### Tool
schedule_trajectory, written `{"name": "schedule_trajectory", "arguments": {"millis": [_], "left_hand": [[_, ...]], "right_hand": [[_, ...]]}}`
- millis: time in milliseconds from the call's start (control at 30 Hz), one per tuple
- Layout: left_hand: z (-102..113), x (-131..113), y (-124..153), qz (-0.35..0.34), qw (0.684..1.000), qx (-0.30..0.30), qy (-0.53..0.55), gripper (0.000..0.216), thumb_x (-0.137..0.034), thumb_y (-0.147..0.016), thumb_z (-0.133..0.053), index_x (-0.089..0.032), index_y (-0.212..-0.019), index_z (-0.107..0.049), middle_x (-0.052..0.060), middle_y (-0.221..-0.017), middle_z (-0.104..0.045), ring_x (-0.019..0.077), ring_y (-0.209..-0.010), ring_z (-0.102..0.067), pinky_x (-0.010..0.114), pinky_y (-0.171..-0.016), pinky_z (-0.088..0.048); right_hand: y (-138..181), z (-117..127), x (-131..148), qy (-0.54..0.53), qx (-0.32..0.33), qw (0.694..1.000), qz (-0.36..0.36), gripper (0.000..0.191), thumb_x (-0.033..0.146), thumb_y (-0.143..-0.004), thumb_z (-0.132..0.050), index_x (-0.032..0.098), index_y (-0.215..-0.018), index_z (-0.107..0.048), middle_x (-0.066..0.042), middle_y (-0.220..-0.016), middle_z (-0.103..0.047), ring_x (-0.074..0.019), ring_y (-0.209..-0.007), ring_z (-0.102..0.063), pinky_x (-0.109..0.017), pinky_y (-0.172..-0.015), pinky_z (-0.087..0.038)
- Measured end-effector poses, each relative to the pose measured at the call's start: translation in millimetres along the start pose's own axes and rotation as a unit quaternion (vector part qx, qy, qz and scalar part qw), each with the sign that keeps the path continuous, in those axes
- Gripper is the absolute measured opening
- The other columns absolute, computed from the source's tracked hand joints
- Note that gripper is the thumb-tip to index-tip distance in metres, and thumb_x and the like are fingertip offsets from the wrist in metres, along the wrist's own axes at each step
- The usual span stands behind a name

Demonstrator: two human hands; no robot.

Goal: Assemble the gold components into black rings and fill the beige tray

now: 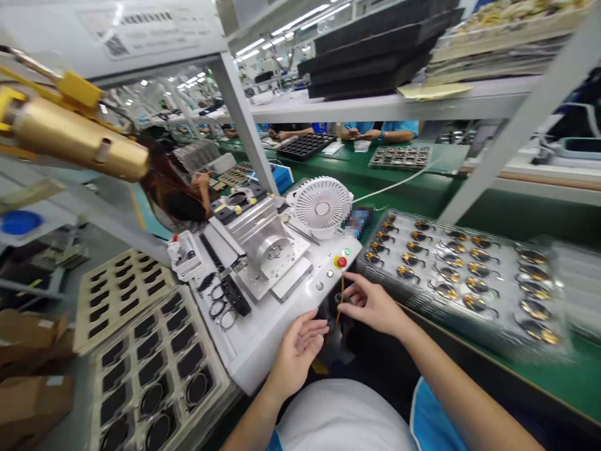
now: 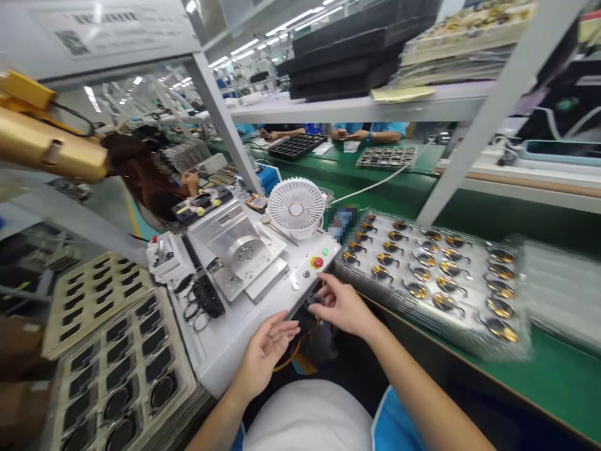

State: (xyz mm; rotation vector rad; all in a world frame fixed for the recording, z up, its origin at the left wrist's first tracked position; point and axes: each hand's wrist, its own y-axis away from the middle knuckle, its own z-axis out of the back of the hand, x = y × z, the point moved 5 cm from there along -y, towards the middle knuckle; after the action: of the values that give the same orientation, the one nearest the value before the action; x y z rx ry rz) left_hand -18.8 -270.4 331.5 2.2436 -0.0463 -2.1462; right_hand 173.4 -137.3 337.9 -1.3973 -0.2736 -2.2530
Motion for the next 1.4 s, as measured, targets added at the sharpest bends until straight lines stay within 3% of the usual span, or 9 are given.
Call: {"name": "schedule_trajectory", "arguments": {"millis": [233, 433, 533, 633, 833, 1000, 1133, 1200, 1400], "left_hand": [[-39.2, 41.3, -8.9, 0.026, 0.956, 0.081, 0.281, 0.061, -0.038, -0.072, -0.093, -0.023, -0.126, -0.068, 0.013, -0.119, -0.074, 0.0278, -0.105, -0.074, 0.045, -0.098, -0.056], [-34.7, 35.1, -17.8, 0.025, 0.955, 0.005, 0.296, 0.047, -0.033, -0.07, -0.094, -0.024, -0.112, -0.075, 0.006, -0.108, -0.077, 0.0149, -0.085, -0.072, 0.027, -0.077, -0.056], [-25.5, 36.5, -14.7, 0.034, 0.963, -0.028, 0.264, 0.043, -0.033, -0.075, -0.091, -0.023, -0.113, -0.075, 0.007, -0.114, -0.076, 0.0146, -0.084, -0.073, 0.023, -0.069, -0.054], [-17.6, 41.8, -7.3, 0.034, 0.969, -0.022, 0.242, 0.041, -0.033, -0.079, -0.087, -0.022, -0.117, -0.074, 0.009, -0.117, -0.075, 0.0173, -0.087, -0.074, 0.026, -0.073, -0.056], [-7.3, 47.2, 5.4, 0.007, 0.98, 0.0, 0.2, 0.044, -0.032, -0.078, -0.088, -0.02, -0.118, -0.073, 0.012, -0.117, -0.077, 0.0251, -0.112, -0.072, 0.038, -0.103, -0.053], [-6.9, 44.9, 8.7, -0.002, 0.982, 0.005, 0.189, 0.043, -0.031, -0.079, -0.087, -0.02, -0.118, -0.072, 0.012, -0.116, -0.077, 0.0255, -0.111, -0.072, 0.039, -0.103, -0.052], [-8.4, 47.8, 9.8, 0.003, 0.977, 0.018, 0.211, 0.042, -0.03, -0.08, -0.087, -0.021, -0.118, -0.071, 0.01, -0.113, -0.077, 0.0258, -0.108, -0.073, 0.041, -0.102, -0.053], [-7.9, 47.9, 9.9, 0.01, 0.974, 0.019, 0.226, 0.042, -0.03, -0.08, -0.086, -0.021, -0.118, -0.071, 0.01, -0.113, -0.076, 0.0251, -0.106, -0.073, 0.039, -0.099, -0.054], [-19.8, 20.3, 0.6, 0.024, 0.964, 0.096, 0.247, 0.06, -0.035, -0.072, -0.092, -0.022, -0.125, -0.069, 0.015, -0.141, -0.062, 0.0227, -0.099, -0.075, 0.032, -0.088, -0.057]], "right_hand": [[67.6, -34.1, 16.8, -0.105, -0.074, 0.981, 0.145, 0.081, 0.064, -0.066, -0.091, 0.028, -0.132, -0.059, -0.004, -0.101, -0.074, -0.0223, -0.088, -0.068, -0.034, -0.077, -0.055], [53.4, -27.6, 29.1, -0.067, -0.034, 0.98, 0.184, 0.075, 0.064, -0.07, -0.089, 0.023, -0.128, -0.065, -0.008, -0.104, -0.07, -0.0237, -0.092, -0.069, -0.035, -0.078, -0.058], [12.7, 17.5, 31.3, 0.087, -0.035, 0.983, 0.158, 0.047, 0.048, -0.083, -0.084, 0.023, -0.12, -0.07, -0.01, -0.113, -0.071, -0.0254, -0.104, -0.067, -0.037, -0.091, -0.056], [-46.2, 96.3, 16.1, 0.282, -0.15, 0.947, -0.024, 0.018, 0.026, -0.096, -0.067, 0.018, -0.11, -0.073, -0.013, -0.11, -0.073, -0.0261, -0.103, -0.068, -0.038, -0.094, -0.053], [-122.0, 177.1, -2.2, 0.374, -0.154, 0.906, -0.129, 0.008, 0.011, -0.081, -0.073, 0.014, -0.075, -0.07, -0.016, -0.079, -0.068, -0.0326, -0.091, -0.067, -0.042, -0.084, -0.05], [-130.8, 177.2, -6.6, 0.412, -0.117, 0.891, -0.149, 0.023, 0.01, -0.075, -0.079, 0.017, -0.063, -0.06, -0.007, -0.074, -0.066, -0.0265, -0.088, -0.067, -0.041, -0.085, -0.051], [-118.5, 179.9, -5.4, 0.397, -0.15, 0.894, -0.147, 0.003, 0.013, -0.088, -0.068, 0.014, -0.088, -0.071, -0.008, -0.089, -0.071, -0.0253, -0.095, -0.068, -0.046, -0.093, -0.051], [-103.0, 175.7, -3.7, 0.368, -0.175, 0.903, -0.136, 0.02, 0.013, -0.093, -0.06, 0.012, -0.108, -0.073, -0.013, -0.094, -0.074, -0.028, -0.097, -0.069, -0.045, -0.093, -0.052], [-24.0, 88.1, 19.4, 0.084, -0.114, 0.99, 0.018, 0.031, 0.032, -0.095, -0.059, 0.019, -0.117, -0.077, -0.008, -0.093, -0.077, -0.0211, -0.065, -0.073, -0.034, -0.064, -0.062]]}}
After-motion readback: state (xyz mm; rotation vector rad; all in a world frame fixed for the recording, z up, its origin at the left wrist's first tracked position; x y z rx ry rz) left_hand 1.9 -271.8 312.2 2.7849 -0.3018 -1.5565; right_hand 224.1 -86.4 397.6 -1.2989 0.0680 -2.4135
